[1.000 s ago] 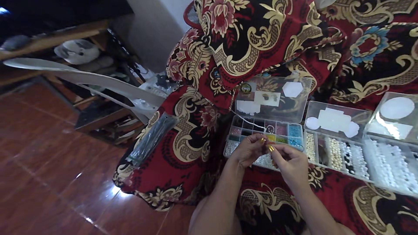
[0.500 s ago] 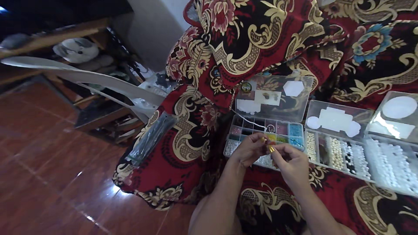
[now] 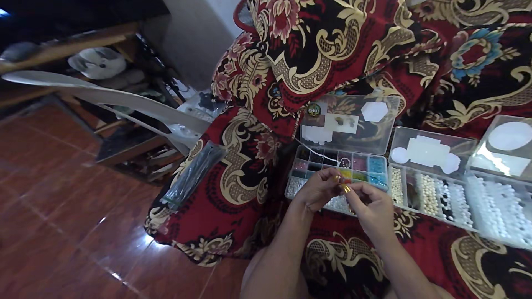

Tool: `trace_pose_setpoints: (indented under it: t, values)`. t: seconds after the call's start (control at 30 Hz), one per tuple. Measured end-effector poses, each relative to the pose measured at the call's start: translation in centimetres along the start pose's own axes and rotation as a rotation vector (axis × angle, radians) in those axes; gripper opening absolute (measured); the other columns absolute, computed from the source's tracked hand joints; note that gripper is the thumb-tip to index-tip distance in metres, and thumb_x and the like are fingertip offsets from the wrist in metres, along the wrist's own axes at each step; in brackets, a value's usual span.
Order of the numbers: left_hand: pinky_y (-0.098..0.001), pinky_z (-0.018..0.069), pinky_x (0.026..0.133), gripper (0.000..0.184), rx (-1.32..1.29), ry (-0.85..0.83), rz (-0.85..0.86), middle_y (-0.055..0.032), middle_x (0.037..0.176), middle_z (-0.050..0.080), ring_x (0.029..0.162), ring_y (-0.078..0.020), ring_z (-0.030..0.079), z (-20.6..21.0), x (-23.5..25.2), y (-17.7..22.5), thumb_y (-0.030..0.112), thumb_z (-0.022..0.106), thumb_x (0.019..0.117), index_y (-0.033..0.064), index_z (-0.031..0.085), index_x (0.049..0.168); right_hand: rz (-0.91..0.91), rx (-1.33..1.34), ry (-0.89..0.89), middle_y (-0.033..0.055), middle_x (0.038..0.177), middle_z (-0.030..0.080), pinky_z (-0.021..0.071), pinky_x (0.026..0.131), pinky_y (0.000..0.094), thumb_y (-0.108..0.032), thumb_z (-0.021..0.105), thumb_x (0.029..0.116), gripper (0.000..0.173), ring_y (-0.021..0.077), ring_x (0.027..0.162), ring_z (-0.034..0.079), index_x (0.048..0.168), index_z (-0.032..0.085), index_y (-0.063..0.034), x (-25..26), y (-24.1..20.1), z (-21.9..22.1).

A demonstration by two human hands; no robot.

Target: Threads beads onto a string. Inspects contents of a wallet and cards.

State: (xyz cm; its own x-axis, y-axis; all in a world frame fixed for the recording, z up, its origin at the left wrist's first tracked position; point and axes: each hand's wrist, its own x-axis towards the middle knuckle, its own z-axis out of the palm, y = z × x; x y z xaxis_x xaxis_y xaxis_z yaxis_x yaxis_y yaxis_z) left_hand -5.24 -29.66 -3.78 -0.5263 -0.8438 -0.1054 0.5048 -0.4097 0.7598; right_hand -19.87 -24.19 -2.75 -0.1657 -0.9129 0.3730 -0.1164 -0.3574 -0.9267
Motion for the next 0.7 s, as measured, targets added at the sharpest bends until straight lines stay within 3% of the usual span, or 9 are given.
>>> trace_pose_setpoints:
  t: [0.27,0.7]
  values:
    - [-0.0277,0.0589,0.08,0.025,0.024,0.067,-0.032,0.0029,0.089,0.074,0.08,-0.0085,0.071,0.6,-0.16,0.29,-0.001,0.05,0.0985,0.014,0.07,0.094,-0.013,0.003,0.005,-0.0072,0.071,0.069,0.0514,0.053,0.0114,-0.012,0.066,0.0884,0.013,-0.0059,0.057,0.06,0.088,0.076,-0.0045,0.03,-0.04,-0.11]
    - [-0.0259,0.0585,0.079,0.022,0.056,0.009,-0.003,0.0034,0.091,0.074,0.081,-0.0073,0.07,0.22,-0.05,0.3,0.002,0.055,0.0977,0.0155,0.072,0.091,0.016,0.02,-0.005,-0.0075,0.069,0.067,0.0501,0.051,0.0119,-0.012,0.065,0.0879,0.012,-0.0053,0.055,0.058,0.086,0.074,-0.0057,-0.02,-0.07,-0.07]
